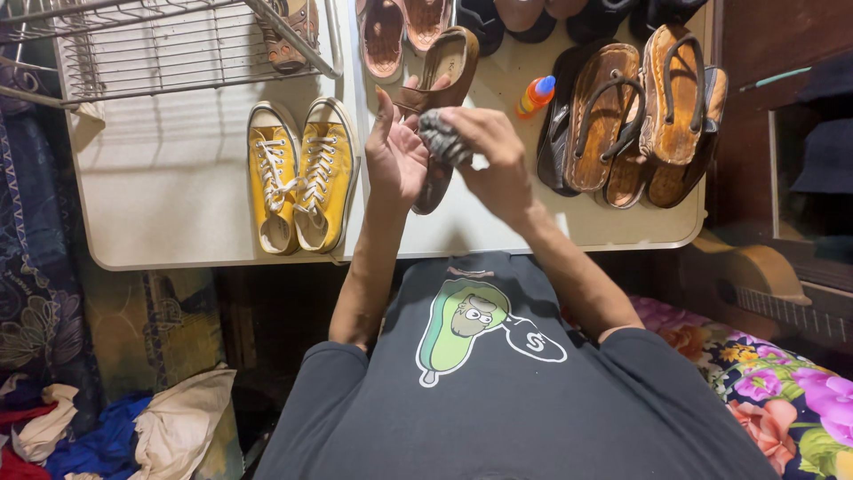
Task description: The person cleans a brown leather sandal using a spray bottle and a cloth. They spray the sandal and wipe it thoroughly, then place it on a metal rack.
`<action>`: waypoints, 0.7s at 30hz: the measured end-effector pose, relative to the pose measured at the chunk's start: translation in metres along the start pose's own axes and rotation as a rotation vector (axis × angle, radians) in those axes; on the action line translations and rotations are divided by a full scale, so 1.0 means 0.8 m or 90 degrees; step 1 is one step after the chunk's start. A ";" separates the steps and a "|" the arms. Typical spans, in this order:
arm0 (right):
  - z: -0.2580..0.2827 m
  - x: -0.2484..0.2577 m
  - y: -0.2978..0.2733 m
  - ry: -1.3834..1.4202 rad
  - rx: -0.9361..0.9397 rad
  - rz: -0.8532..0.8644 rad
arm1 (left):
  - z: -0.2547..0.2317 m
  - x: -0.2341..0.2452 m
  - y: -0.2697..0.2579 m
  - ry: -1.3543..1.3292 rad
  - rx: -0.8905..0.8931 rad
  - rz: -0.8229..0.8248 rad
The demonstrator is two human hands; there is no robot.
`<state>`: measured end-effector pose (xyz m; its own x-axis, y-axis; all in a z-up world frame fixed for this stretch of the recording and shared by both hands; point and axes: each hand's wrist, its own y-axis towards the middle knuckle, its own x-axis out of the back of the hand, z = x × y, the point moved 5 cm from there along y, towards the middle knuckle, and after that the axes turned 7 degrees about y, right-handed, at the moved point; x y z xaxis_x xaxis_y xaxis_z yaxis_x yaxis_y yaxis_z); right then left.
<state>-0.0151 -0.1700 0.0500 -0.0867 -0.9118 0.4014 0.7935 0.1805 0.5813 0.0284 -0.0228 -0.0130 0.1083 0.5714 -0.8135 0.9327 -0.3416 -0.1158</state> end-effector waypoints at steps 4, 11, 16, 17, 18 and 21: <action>-0.038 0.021 0.019 0.010 -0.002 -0.058 | -0.002 0.000 -0.007 0.060 0.006 -0.011; -0.062 0.046 0.035 0.037 -0.105 -0.154 | 0.008 -0.008 -0.006 -0.015 0.043 0.025; -0.008 0.017 0.014 -0.005 -0.080 -0.134 | 0.023 -0.007 0.004 0.052 -0.034 0.045; -0.004 0.013 0.014 0.050 -0.087 -0.088 | 0.025 -0.006 0.002 0.085 -0.050 0.041; -0.001 0.008 0.015 0.105 -0.094 -0.041 | 0.027 -0.008 0.000 0.105 -0.065 0.062; 0.001 0.024 0.019 0.002 -0.116 -0.131 | 0.035 -0.016 -0.002 0.173 -0.101 0.113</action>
<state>-0.0055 -0.1845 0.0669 -0.2556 -0.9238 0.2850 0.8548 -0.0782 0.5130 0.0157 -0.0501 -0.0186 0.3413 0.6983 -0.6292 0.9305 -0.3458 0.1209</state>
